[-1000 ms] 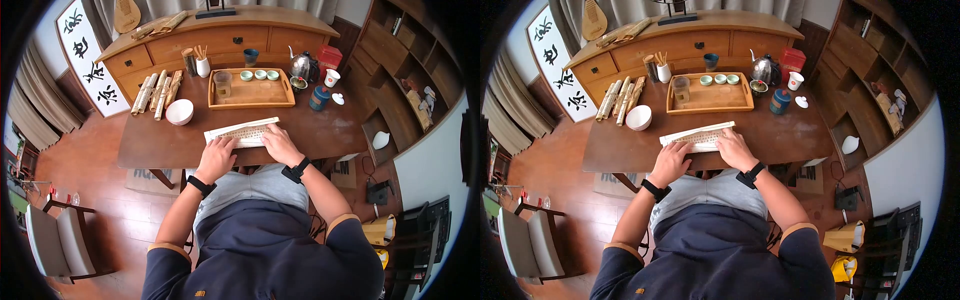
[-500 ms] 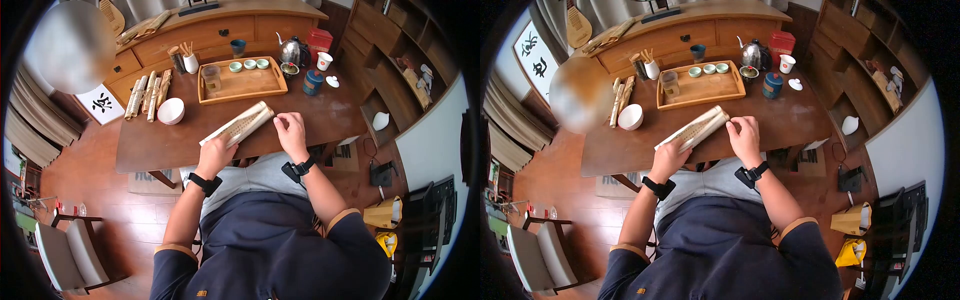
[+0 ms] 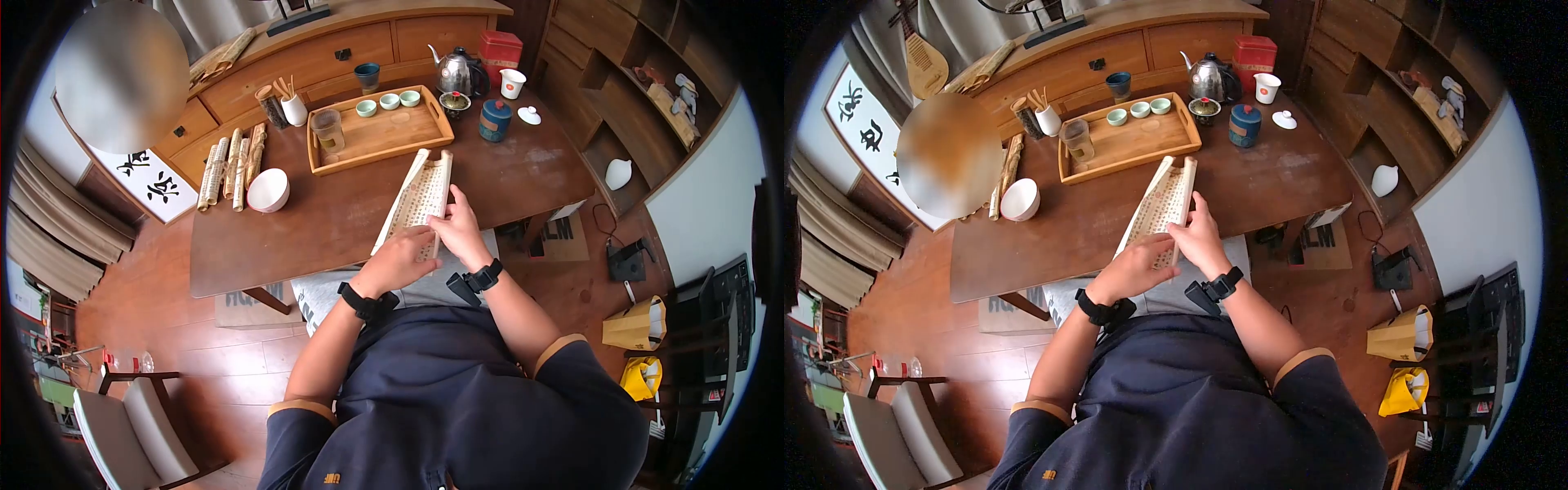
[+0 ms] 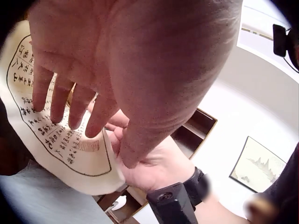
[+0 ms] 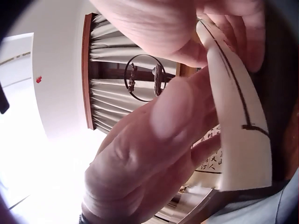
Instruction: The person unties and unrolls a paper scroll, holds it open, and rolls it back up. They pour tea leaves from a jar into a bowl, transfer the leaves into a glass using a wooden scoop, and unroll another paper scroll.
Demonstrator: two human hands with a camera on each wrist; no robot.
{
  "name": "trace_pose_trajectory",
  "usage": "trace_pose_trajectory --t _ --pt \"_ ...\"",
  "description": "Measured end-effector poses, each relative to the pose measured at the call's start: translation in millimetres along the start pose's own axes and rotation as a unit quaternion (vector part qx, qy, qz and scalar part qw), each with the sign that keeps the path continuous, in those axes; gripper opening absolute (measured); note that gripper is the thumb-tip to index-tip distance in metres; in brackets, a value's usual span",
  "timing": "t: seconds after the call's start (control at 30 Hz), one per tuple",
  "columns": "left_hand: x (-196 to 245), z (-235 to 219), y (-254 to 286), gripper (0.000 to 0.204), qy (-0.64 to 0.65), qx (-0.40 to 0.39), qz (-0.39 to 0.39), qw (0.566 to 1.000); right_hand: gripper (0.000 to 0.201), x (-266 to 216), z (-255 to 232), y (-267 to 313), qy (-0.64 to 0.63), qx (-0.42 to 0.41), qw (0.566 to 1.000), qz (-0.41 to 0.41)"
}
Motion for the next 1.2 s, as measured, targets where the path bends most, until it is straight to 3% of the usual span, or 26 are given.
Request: trace_pose_trajectory --t 0.07,0.13,0.17,0.27,0.37,0.43,0.57,0.6,0.63,0.7,0.73,0.77,0.8,0.87,0.97,1.03,1.07,1.1,1.2 --pt "1.4 0.5 4.3 0.046 -0.016 0.013 0.025 0.999 0.064 2.8 0.5 -3.3 -0.079 0.014 0.994 -0.068" --pt "5.5 -19.9 10.1 0.052 -0.029 0.086 0.008 0.996 0.057 4.7 -1.9 -1.3 -0.106 -0.004 0.993 -0.057" --pt "2.9 -24.2 12.9 0.052 -0.027 0.085 0.009 0.996 0.051 4.0 -3.1 1.5 -0.132 -0.024 0.990 -0.046" --pt "-6.7 -44.8 23.5 0.047 -0.128 0.177 -0.022 0.976 0.041 2.8 -6.5 5.5 -0.105 -0.067 0.992 -0.002" --pt "-17.3 -52.0 35.8 0.051 -0.220 0.216 -0.020 0.951 0.037 3.8 -2.3 2.1 -0.117 -0.095 0.986 -0.075" --pt "-17.2 -57.0 48.4 0.056 -0.285 0.232 -0.046 0.929 0.034 4.9 3.6 1.6 -0.136 -0.150 0.977 -0.058" --pt "-22.7 -72.9 87.2 0.057 -0.176 0.256 -0.072 0.948 0.035 -22.9 18.3 10.4 -0.140 -0.245 0.958 -0.053" --pt "-28.0 -77.4 98.5 0.057 -0.027 0.222 -0.185 0.957 0.036 -33.6 26.0 14.6 -0.127 -0.267 0.954 -0.053" --pt "-32.1 -77.0 111.7 0.058 0.125 0.181 -0.290 0.932 0.036 -41.5 36.7 17.6 -0.132 -0.275 0.951 -0.051" --pt "-36.1 -86.3 142.3 0.062 0.108 0.189 -0.282 0.934 0.038 -56.9 62.7 25.2 -0.116 -0.344 0.931 -0.039" --pt "-46.9 -88.9 158.9 0.062 0.164 0.262 -0.225 0.924 0.043 -63.1 73.5 29.9 -0.077 -0.367 0.927 0.007" --pt "-52.5 -94.7 173.5 0.062 0.219 0.332 -0.164 0.903 0.053 -72.3 88.3 34.6 -0.051 -0.380 0.923 -0.016" --pt "-46.7 -104.9 184.1 0.063 0.224 0.331 -0.181 0.899 0.059 -76.3 103.6 37.5 -0.030 -0.381 0.924 -0.002" --pt "-47.6 -119.4 206.1 0.065 0.207 0.335 -0.213 0.894 0.074 -83.5 136.8 43.7 0.000 -0.397 0.918 0.019" --pt "-56.4 -137.3 234.3 0.065 0.156 0.351 -0.260 0.886 0.075 -88.3 181.0 44.8 0.038 -0.416 0.908 0.027" --pt "-59.4 -153.8 251.0 0.063 -0.064 0.351 -0.240 0.903 0.073 -89.8 199.1 44.3 0.050 -0.421 0.905 0.017" --pt "-53.5 -161.6 256.5 0.062 0.004 0.369 -0.300 0.880 0.073 -89.8 206.1 44.6 0.057 -0.429 0.901 0.004" --pt "-51.5 -169.7 263.4 0.061 -0.008 0.350 -0.343 0.871 0.072 -89.0 211.3 45.8 0.065 -0.437 0.897 -0.007" --pt "-64.6 -187.7 284.0 0.062 -0.060 0.345 -0.347 0.870 0.065 -79.4 214.3 43.9 0.076 -0.449 0.890 -0.003"
Point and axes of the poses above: each hand's wrist, its own y-axis away from the middle knuckle, its own z-axis out of the palm, x = y × z, the point moved 4 cm from there along -y, towards the middle knuckle, and after that the axes turned 8 degrees about z, right-handed, at the moved point
